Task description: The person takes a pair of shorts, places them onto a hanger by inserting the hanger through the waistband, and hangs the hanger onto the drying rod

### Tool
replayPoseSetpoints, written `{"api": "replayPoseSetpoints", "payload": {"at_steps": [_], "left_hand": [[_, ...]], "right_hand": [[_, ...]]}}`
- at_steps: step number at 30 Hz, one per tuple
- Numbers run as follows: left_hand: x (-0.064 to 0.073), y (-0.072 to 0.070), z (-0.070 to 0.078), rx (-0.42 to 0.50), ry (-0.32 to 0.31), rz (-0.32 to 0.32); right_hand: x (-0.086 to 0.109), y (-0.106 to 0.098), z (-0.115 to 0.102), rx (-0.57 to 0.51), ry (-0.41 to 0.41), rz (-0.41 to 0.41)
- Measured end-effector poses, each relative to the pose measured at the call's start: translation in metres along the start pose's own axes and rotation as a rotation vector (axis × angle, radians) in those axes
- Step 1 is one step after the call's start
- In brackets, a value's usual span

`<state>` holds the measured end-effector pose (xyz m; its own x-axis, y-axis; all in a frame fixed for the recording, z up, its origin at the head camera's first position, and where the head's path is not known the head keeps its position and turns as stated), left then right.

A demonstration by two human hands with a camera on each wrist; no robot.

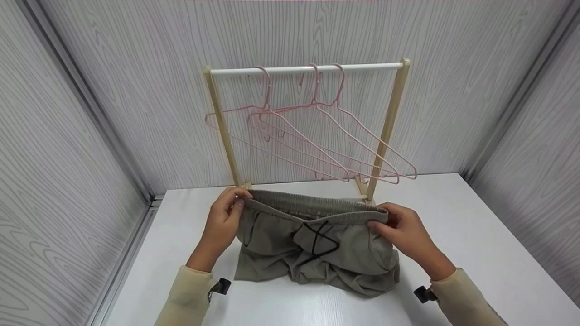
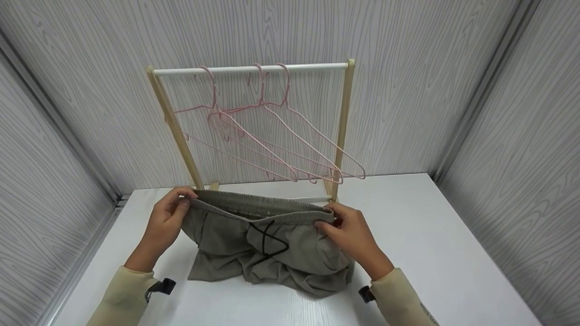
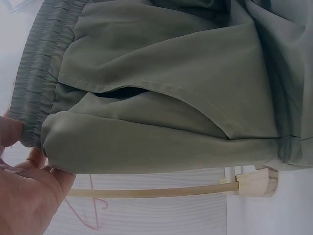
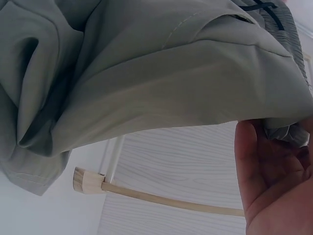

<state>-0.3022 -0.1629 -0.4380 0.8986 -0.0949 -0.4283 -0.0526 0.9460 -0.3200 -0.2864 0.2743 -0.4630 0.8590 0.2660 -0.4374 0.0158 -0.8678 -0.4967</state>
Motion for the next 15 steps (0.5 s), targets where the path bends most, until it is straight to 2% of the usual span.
{"api": "replayPoseSetpoints", "payload": {"at_steps": [6,15], "left_hand": [[0.0003,0.0011,-0.0009,-0.008,0.011,0.006],[0.0001,0.002,0.0009,-0.008,0.023,0.005]], "right_hand": [[-0.0004,0.0004,0.0002,0.02,0.033,-0.067],[-0.0036,0.0017,0.0039,0.0,0.033,-0.262]]}}
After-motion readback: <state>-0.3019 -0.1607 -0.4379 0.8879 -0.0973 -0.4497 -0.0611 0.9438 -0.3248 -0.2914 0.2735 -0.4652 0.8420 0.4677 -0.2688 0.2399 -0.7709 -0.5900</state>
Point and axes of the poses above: each hand's wrist, its own x-axis away from the middle knuckle, its own y-axis out of the palm, z = x × y, the point moved 3 cm from there along -x, towards the middle knuckle, and after that the axes turned 7 degrees about -y, right-handed, at the moved point
